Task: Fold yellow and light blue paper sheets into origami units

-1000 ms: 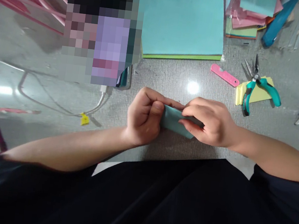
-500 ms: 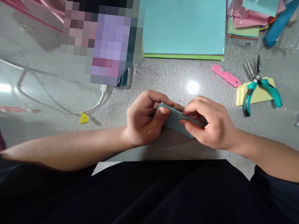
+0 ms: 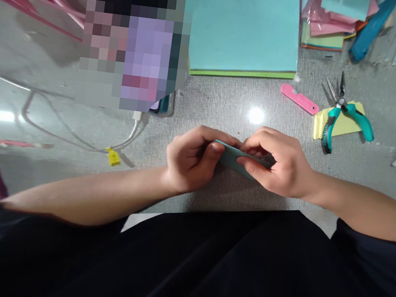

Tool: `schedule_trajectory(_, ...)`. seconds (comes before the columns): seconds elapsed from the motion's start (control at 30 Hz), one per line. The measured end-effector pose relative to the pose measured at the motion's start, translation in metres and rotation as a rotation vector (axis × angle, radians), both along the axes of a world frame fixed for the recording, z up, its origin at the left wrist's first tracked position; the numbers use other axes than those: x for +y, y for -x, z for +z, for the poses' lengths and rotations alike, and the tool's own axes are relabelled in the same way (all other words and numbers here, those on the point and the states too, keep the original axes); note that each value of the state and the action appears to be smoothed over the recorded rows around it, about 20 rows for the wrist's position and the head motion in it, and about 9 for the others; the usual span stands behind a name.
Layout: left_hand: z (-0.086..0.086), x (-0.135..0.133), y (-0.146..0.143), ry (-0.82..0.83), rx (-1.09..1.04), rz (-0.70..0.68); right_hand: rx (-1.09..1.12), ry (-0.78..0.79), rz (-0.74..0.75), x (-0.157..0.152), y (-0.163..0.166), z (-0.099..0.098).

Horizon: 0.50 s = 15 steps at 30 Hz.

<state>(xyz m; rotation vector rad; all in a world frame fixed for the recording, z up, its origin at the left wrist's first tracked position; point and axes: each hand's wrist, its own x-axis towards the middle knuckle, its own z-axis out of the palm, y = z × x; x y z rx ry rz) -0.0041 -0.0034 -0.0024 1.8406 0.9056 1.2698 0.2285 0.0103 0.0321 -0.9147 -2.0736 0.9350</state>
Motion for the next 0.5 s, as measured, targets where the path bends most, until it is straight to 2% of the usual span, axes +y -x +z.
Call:
schedule_trajectory(0.27,-0.006,0.004,-0.001,-0.125,-0.020,-0.051,-0.025,-0.086,-0.035,-0.004,0.009,-0.001)
schedule_trajectory(0.5,-0.008,0.005,0.001,-0.204,0.005,0.047,-0.041,-0.156,-0.013,-0.001,0.011,0.004)
